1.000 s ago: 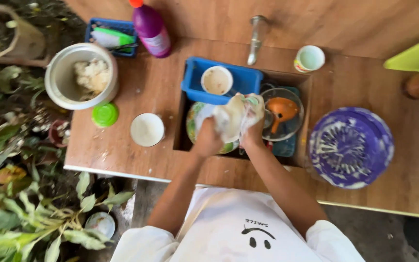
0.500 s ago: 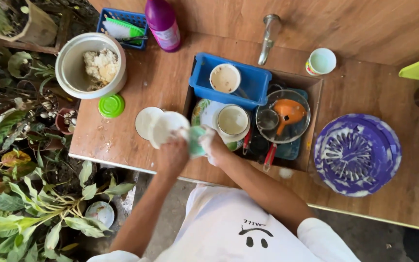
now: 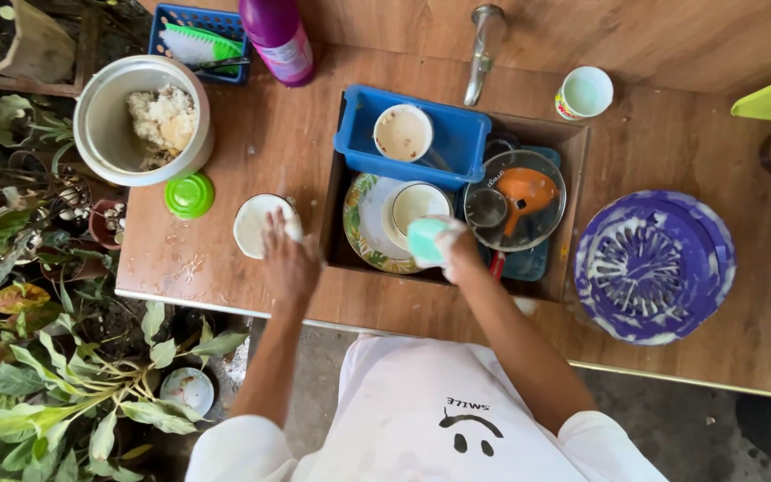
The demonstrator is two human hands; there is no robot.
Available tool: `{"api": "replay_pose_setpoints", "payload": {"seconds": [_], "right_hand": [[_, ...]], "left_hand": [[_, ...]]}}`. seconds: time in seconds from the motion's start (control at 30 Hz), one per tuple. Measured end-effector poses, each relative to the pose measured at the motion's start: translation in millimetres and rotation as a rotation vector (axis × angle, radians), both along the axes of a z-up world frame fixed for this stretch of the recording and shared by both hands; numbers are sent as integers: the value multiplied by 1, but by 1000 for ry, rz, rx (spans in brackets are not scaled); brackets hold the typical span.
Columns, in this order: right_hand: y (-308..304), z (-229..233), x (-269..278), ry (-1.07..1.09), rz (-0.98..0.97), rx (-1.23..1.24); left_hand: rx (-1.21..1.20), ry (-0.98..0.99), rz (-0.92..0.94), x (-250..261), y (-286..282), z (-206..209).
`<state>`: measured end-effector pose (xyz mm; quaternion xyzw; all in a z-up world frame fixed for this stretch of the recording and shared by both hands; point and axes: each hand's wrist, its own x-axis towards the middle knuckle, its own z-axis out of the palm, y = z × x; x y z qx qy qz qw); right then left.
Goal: Washing and scrubbing dishes, bowls, and containers in a sink using a sponge.
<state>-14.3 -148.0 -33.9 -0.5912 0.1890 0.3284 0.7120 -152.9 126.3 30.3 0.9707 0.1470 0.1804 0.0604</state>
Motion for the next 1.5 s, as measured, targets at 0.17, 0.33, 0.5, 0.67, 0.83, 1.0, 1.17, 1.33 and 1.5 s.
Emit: {"api": "replay_pose_setpoints", "payload": {"seconds": [0.17,0.33,0.5,0.67,0.83,1.0,1.17,1.33,1.5], "right_hand": [[-19,3,21,-49,-71,-201],[-22,-12,26,-368,-72,-261],[-30,-18,20,-257,-148,-16],[-44,-35,30,-152,-227,-260],[-50,-6,38,89,-299,-314],[-60,-6,28,-44,-346,-174],[-57,10,25,-58,-335,-147],[-29,45,27,143,-296,-94],[-6,91,36,57,-200,-222]], "left_hand": [[-416,344,135,63,-84,-34],[-606,401,165,127,-121,-127],[-745,493,261,161,-117,-130],[-834,465,154,170,-108,-168],[-879,323,10,164,-99,-199],[-1118,81,-12,155,-94,-165],[-1095,-44,-115,152,-100,-94],[-1149,-194,-149,151,-112,-56],[-1246,-198,-256,152,-113,-43]]}}
